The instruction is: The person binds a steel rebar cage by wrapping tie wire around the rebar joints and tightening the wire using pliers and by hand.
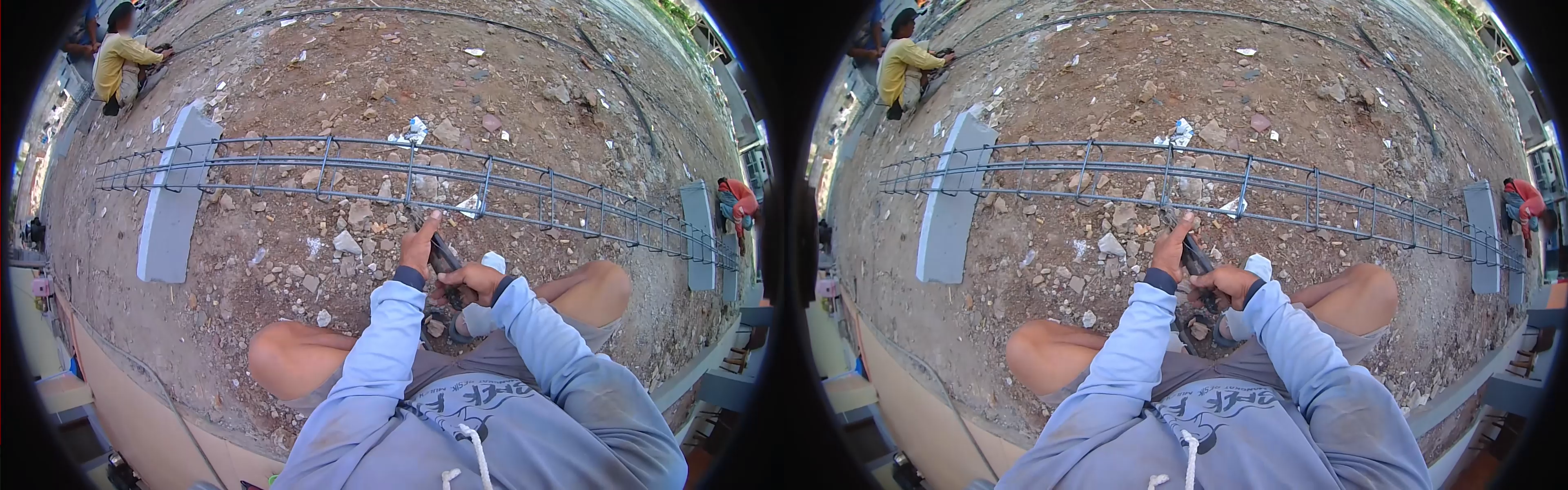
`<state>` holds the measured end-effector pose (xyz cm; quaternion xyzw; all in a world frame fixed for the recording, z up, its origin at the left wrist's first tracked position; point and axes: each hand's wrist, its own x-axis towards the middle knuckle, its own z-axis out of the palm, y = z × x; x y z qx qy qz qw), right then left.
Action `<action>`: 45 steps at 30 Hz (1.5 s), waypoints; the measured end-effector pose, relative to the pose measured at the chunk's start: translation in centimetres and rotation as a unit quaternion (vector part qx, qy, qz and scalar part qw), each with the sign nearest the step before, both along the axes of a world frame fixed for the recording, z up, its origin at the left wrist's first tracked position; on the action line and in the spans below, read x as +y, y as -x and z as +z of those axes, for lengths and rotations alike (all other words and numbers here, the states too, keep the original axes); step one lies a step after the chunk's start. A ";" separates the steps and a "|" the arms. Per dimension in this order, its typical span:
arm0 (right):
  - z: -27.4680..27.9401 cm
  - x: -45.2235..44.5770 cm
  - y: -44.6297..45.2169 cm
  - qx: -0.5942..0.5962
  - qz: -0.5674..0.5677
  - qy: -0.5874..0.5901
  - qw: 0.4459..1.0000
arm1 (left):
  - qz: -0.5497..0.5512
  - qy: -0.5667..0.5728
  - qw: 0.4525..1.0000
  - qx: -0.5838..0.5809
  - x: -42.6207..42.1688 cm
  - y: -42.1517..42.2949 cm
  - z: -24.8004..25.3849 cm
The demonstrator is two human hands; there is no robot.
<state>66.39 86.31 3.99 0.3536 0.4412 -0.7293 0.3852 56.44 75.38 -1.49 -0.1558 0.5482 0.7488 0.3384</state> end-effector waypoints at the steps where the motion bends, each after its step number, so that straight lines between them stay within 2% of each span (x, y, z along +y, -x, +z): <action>1: -0.2 -0.2 -0.1 -0.008 -0.014 0.038 0.999 | -0.007 0.012 1.000 -0.002 -0.2 0.1 0.1; 3: 0.3 -0.9 -0.2 -0.013 -0.040 0.085 0.995 | -0.015 0.024 1.000 0.010 -0.5 0.3 0.6; 6: 0.1 -2.2 -0.5 0.008 -0.073 0.113 0.991 | -0.057 -0.046 0.997 -0.029 -1.5 0.3 2.2; 8: 0.9 -3.1 -0.5 0.008 -0.102 0.128 0.986 | -0.060 -0.147 0.986 -0.044 -1.9 0.5 0.6; 11: 0.3 -4.1 -1.0 0.014 -0.131 0.203 0.970 | -0.059 -0.296 0.950 -0.081 -1.9 0.1 0.3; 13: 0.4 -4.6 -1.1 0.018 -0.133 0.187 0.973 | -0.053 -0.391 0.912 -0.109 -1.9 0.1 0.6; 16: 1.0 -5.2 -1.0 0.008 -0.145 0.185 0.972 | -0.050 -0.395 0.910 -0.115 -2.3 0.2 0.4; 19: 0.6 -5.8 -0.9 0.003 -0.161 0.185 0.969 | -0.089 -0.499 0.850 -0.146 -2.3 0.7 -0.3; 26: 0.5 -7.7 -0.5 0.006 -0.204 0.203 0.958 | -0.124 -0.399 0.892 -0.172 -3.1 1.6 0.4; 30: 0.5 -7.6 -0.6 0.028 -0.224 0.305 0.925 | -0.135 -0.277 0.933 -0.187 -3.2 2.1 2.2; 32: 1.1 -6.2 -0.6 0.034 -0.195 0.283 0.938 | -0.112 -0.193 0.962 -0.155 -2.3 2.0 2.6; 33: 0.4 -5.8 -0.9 0.033 -0.183 0.242 0.952 | -0.104 -0.129 0.978 -0.128 -1.9 1.8 2.9; 36: 2.0 -4.5 -1.2 0.073 -0.102 -0.014 0.992 | -0.074 0.006 0.995 -0.068 -0.9 1.1 4.5; 37: 1.8 -4.4 -1.6 0.136 -0.040 -0.175 0.974 | -0.060 0.038 0.996 -0.056 -0.4 0.9 4.3; 38: 1.6 -4.6 -1.6 0.201 0.020 -0.329 0.922 | -0.045 0.070 0.996 -0.044 0.2 0.8 4.1; 39: 4.2 -4.6 -1.0 0.149 0.104 -0.387 0.904 | -0.031 0.079 0.996 -0.036 0.6 0.7 4.1; 42: 3.5 -5.1 -0.8 0.171 0.139 -0.470 0.854 | 0.023 0.120 0.992 0.013 1.8 0.4 2.9; 44: 3.9 -5.2 -0.2 0.149 0.174 -0.477 0.848 | 0.046 0.191 0.980 0.022 2.3 0.1 3.0; 45: 4.0 -5.2 -0.1 0.135 0.195 -0.483 0.843 | 0.040 0.176 0.983 0.016 2.4 -0.1 2.6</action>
